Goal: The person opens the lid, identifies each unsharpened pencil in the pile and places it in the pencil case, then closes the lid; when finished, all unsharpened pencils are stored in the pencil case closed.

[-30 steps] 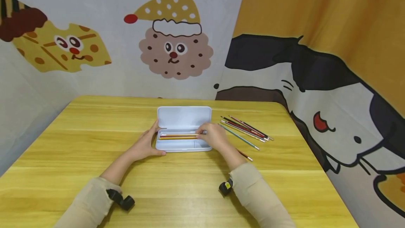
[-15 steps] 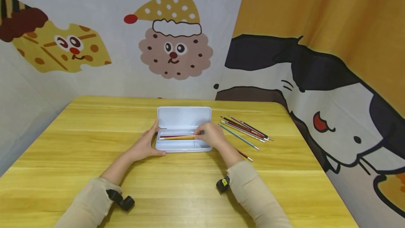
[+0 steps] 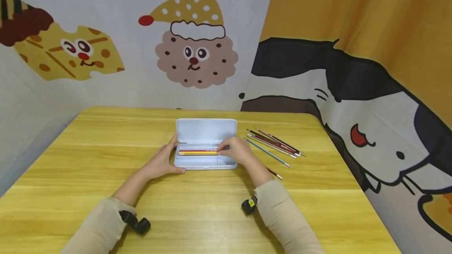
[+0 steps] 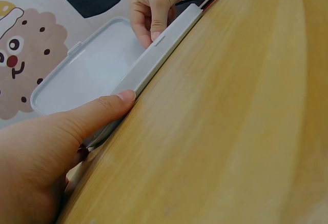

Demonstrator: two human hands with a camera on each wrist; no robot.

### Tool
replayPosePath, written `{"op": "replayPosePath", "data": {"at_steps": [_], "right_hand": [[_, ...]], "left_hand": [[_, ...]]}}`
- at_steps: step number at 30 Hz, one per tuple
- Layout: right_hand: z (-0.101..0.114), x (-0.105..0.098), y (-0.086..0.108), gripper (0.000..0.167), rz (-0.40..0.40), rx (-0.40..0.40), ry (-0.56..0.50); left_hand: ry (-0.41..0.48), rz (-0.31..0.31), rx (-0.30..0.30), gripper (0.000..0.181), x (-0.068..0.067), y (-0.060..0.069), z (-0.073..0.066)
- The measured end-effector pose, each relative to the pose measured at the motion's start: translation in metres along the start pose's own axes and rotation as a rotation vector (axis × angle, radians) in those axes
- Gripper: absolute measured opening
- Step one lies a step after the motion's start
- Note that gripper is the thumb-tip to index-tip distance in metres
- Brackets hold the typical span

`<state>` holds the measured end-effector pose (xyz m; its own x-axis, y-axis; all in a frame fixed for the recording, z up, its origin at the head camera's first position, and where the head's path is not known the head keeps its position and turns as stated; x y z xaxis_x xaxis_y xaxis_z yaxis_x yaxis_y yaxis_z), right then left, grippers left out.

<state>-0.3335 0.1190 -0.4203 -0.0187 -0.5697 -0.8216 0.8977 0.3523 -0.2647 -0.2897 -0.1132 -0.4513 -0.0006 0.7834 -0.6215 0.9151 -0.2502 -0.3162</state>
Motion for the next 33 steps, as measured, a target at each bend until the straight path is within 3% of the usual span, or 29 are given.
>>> {"op": "replayPosePath", "data": {"at_steps": [8, 14, 21, 33], "right_hand": [[-0.003, -0.017, 0.011, 0.010, -0.083, 0.014, -0.060], [-0.021, -0.040, 0.026, 0.012, -0.175, 0.007, -0.088], [-0.043, -0.071, 0.047, 0.015, -0.293, 0.003, -0.046], [-0.104, -0.099, 0.075, 0.023, -0.298, 0.205, -0.069]], "left_hand": [[0.000, 0.007, -0.006, 0.135, 0.001, -0.001, 0.002], [0.002, 0.005, 0.005, 0.135, -0.001, -0.001, 0.000], [0.009, 0.008, -0.004, 0.135, -0.002, 0.000, -0.001], [0.019, 0.009, -0.016, 0.135, -0.001, 0.000, -0.001]]}}
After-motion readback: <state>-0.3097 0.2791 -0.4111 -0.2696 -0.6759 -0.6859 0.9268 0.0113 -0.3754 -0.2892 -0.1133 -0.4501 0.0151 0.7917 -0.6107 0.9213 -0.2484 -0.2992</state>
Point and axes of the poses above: each hand's wrist, its own y-axis away from the middle knuckle, its own x-axis out of the palm, z = x × y, the point moved 8 cm from there along -y, towards the middle knuckle, and after that the axes turned 11 degrees about -z, right-handed, at the moved point
